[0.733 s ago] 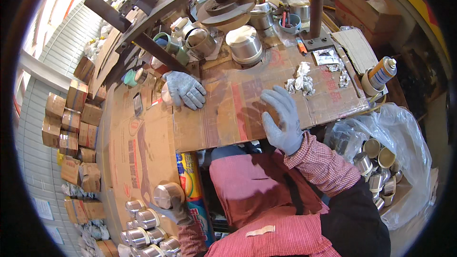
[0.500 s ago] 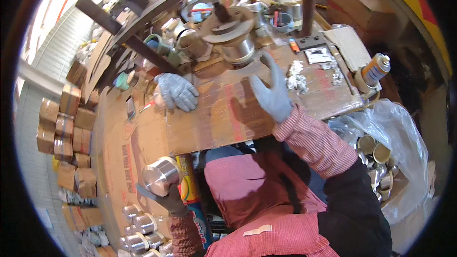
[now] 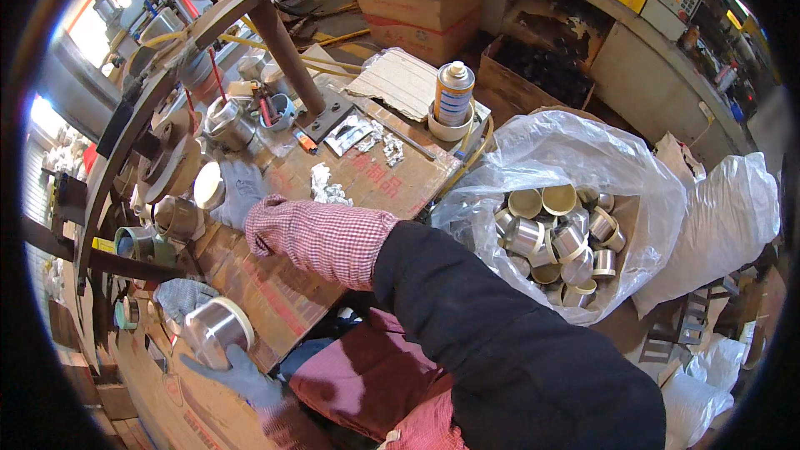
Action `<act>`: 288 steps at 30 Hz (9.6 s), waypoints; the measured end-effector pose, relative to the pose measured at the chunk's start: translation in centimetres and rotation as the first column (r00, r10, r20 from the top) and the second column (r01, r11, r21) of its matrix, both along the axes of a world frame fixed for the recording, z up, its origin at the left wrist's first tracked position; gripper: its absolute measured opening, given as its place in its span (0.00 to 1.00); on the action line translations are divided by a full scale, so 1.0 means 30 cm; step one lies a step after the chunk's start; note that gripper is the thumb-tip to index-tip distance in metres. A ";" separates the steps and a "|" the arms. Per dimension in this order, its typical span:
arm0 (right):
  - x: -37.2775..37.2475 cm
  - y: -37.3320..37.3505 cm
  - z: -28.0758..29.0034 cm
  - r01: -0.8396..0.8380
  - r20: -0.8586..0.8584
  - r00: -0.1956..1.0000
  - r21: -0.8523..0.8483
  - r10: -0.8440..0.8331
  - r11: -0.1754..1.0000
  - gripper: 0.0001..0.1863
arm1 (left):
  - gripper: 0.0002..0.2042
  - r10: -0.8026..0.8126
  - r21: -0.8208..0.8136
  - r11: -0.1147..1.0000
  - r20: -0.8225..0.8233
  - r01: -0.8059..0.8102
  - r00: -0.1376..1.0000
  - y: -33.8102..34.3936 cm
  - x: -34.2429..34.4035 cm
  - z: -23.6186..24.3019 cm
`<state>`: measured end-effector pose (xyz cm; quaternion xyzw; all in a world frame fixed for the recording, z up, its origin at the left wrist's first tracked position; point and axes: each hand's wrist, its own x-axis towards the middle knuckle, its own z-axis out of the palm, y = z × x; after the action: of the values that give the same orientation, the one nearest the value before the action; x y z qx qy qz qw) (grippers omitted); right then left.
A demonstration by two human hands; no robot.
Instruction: The person repeatedly picks up small metal cups, rubs their rims with a white pad, and places them into a plastic bag. The person also briefly sprays a lubricant onto a machine part and wipes it with a cloth.
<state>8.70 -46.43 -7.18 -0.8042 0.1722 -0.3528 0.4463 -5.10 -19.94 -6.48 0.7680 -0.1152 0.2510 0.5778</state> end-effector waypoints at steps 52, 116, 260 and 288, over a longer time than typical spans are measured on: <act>-0.913 -0.205 0.132 -0.051 0.328 0.936 0.492 -0.131 0.869 0.57 | 0.52 -0.482 -0.169 0.850 0.131 0.499 0.866 -0.660 0.615 -0.066; -0.969 0.095 -0.045 -0.328 0.123 0.923 -0.246 0.365 0.912 0.23 | 0.40 0.237 0.752 0.653 -0.094 -0.087 0.967 0.941 -0.505 0.340; -1.861 -0.396 -0.244 0.725 -0.152 0.683 0.025 -0.714 0.688 0.56 | 0.21 -0.213 0.532 0.810 -0.122 0.245 0.969 0.110 0.175 -0.199; -1.726 -0.231 -0.108 0.952 -0.813 0.195 0.022 -0.549 0.306 0.30 | 0.22 -0.578 0.658 0.492 -0.242 0.570 0.779 -0.215 -0.005 0.325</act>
<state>-43.09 -53.35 -10.42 -0.4954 0.8024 -0.1467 0.2987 -5.26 -26.38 3.28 0.8425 -0.4530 -0.0147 0.2910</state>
